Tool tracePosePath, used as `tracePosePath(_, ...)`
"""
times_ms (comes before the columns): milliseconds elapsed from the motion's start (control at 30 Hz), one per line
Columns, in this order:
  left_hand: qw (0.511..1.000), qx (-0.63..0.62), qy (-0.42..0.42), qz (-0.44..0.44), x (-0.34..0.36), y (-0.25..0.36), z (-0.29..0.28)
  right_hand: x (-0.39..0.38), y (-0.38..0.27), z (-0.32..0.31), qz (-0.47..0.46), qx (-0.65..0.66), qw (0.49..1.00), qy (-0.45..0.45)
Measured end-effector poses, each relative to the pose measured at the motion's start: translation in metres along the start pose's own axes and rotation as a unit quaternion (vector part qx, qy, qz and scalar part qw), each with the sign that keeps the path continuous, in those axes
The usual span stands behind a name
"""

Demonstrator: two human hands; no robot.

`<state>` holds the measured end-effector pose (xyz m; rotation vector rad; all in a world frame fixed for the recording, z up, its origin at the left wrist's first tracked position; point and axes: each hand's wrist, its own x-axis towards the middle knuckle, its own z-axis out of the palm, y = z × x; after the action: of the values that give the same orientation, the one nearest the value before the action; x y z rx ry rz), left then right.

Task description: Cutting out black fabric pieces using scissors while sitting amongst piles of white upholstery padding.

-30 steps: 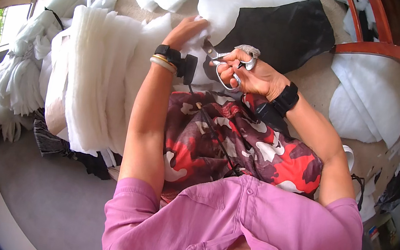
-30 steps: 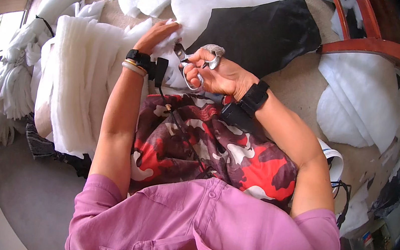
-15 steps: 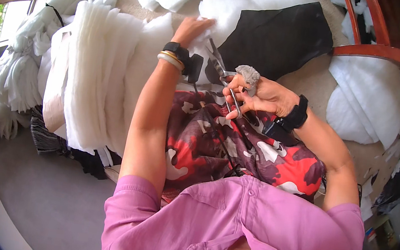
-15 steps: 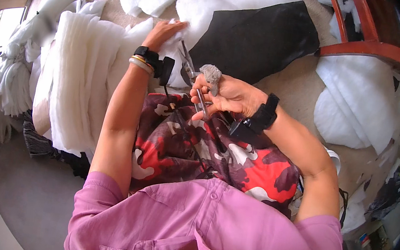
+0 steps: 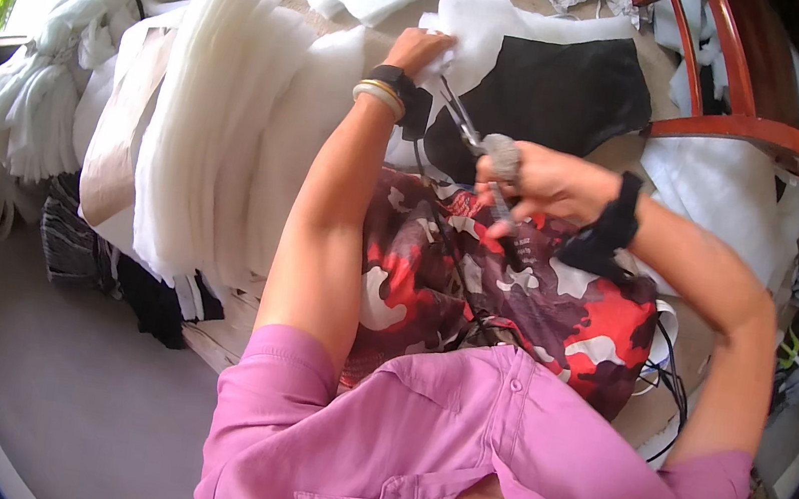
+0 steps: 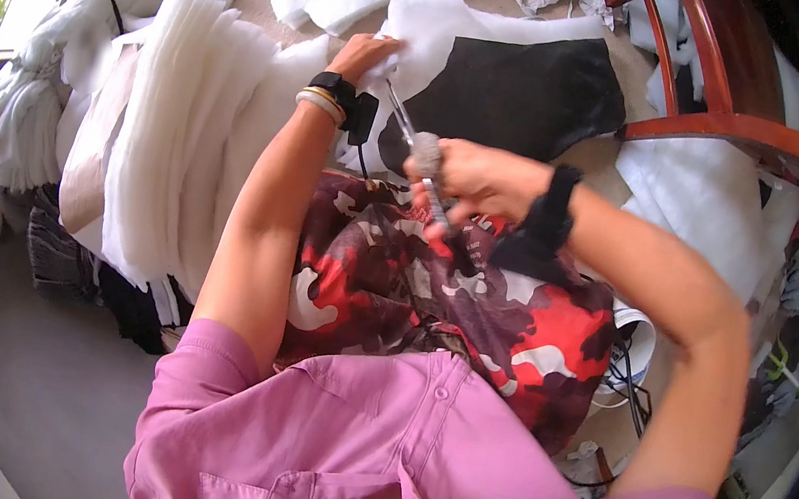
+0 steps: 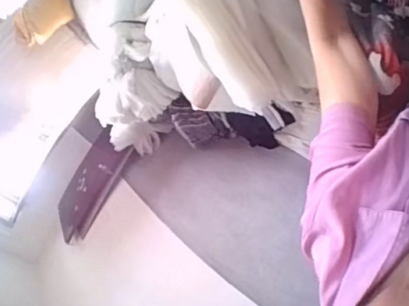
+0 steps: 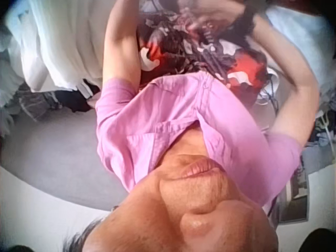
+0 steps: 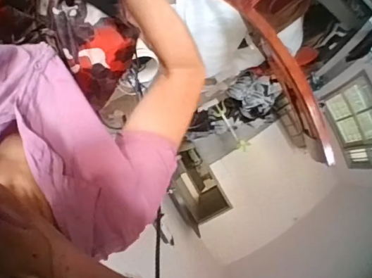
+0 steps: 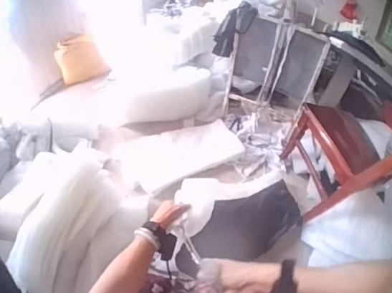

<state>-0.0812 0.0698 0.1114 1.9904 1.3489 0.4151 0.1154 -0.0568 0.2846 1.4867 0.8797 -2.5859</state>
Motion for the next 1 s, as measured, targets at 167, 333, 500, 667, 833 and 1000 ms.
tracePosePath(167,0.958,0.181,0.117,0.188,0.001,-0.005,0.002,-0.073,-0.047,-0.023,0.036,-0.116,0.980,0.158)
tracePosePath(333,0.980,0.156,0.027,0.120,0.007,0.012,0.001,-0.107,-0.076,0.033,-0.153,0.098,0.958,0.220)
tracePosePath(500,0.977,0.193,0.016,0.084,0.004,-0.004,0.001,-0.027,-0.052,0.045,-0.371,0.135,0.916,0.067)
tracePosePath(667,0.988,-0.125,0.027,-0.085,0.007,0.013,0.001,0.064,0.031,0.032,-0.418,0.139,0.872,0.216)
tracePosePath(833,0.933,-0.263,0.047,-0.243,-0.008,-0.006,-0.006,0.073,0.086,0.038,-0.300,0.202,0.926,0.107)
tracePosePath(1000,0.931,-0.260,0.004,-0.256,-0.004,0.013,0.005,0.080,0.102,0.037,-0.281,0.257,0.922,0.078)
